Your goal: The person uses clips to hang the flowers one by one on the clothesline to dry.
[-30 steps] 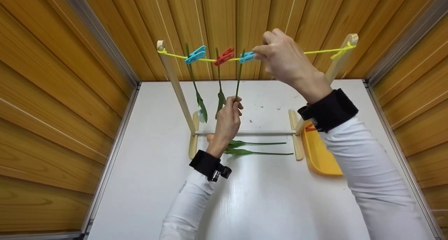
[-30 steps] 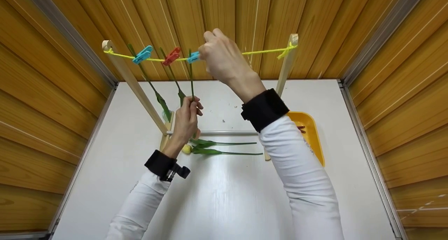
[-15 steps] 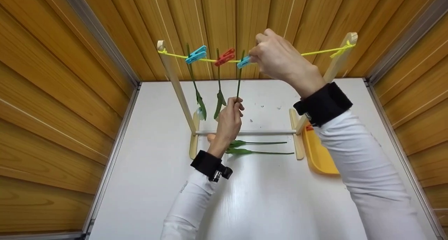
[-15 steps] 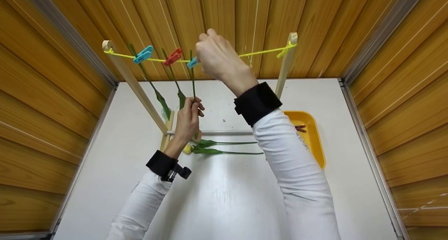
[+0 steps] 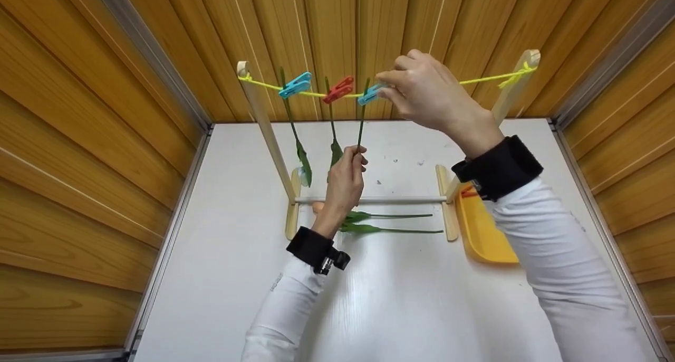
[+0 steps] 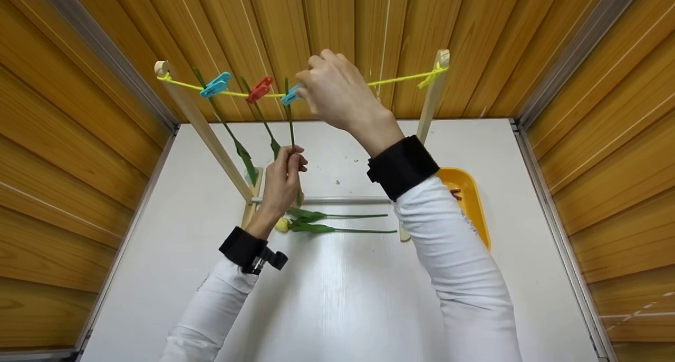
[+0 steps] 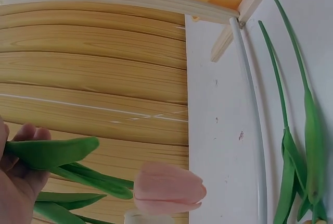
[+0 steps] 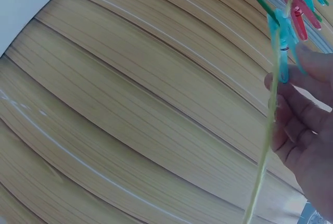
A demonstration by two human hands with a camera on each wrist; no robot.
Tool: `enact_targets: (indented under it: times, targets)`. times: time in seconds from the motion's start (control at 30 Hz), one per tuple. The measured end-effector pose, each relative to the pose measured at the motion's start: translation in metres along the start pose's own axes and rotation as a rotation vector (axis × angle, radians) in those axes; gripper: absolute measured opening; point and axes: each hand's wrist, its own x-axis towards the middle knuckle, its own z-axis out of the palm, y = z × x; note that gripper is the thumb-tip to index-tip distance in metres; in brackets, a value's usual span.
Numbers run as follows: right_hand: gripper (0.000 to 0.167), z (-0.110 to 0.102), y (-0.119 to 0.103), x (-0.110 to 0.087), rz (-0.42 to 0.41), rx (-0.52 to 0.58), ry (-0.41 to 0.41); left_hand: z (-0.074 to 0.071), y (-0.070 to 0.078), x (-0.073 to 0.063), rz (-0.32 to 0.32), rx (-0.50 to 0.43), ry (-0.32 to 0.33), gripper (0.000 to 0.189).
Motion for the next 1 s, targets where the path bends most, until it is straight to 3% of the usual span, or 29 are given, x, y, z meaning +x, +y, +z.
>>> enact_targets:
  times: [0.27, 0.5, 0.67, 1.0]
  targets:
    - [0.028, 0.005, 0.004, -0.015, -0.093, 0.035, 0.300, 0.001, 0.000, 0.000, 0.024, 0.011, 0.020, 0.024]
    - [0.017, 0.014, 0.004, -0.034, -0.113, 0.130, 0.547, 0.002, 0.000, -0.001, 0.043, 0.010, 0.027, 0.027]
    - [0.014, 0.024, 0.007, -0.051, -0.138, 0.179, 0.610, 0.002, -0.001, -0.003, 0.053, 0.009, 0.036, 0.029]
    - [0.018, 0.044, 0.022, -0.086, -0.124, 0.206, 0.630, -0.003, 0.000, -0.009, 0.071, 0.028, 0.052, 0.029]
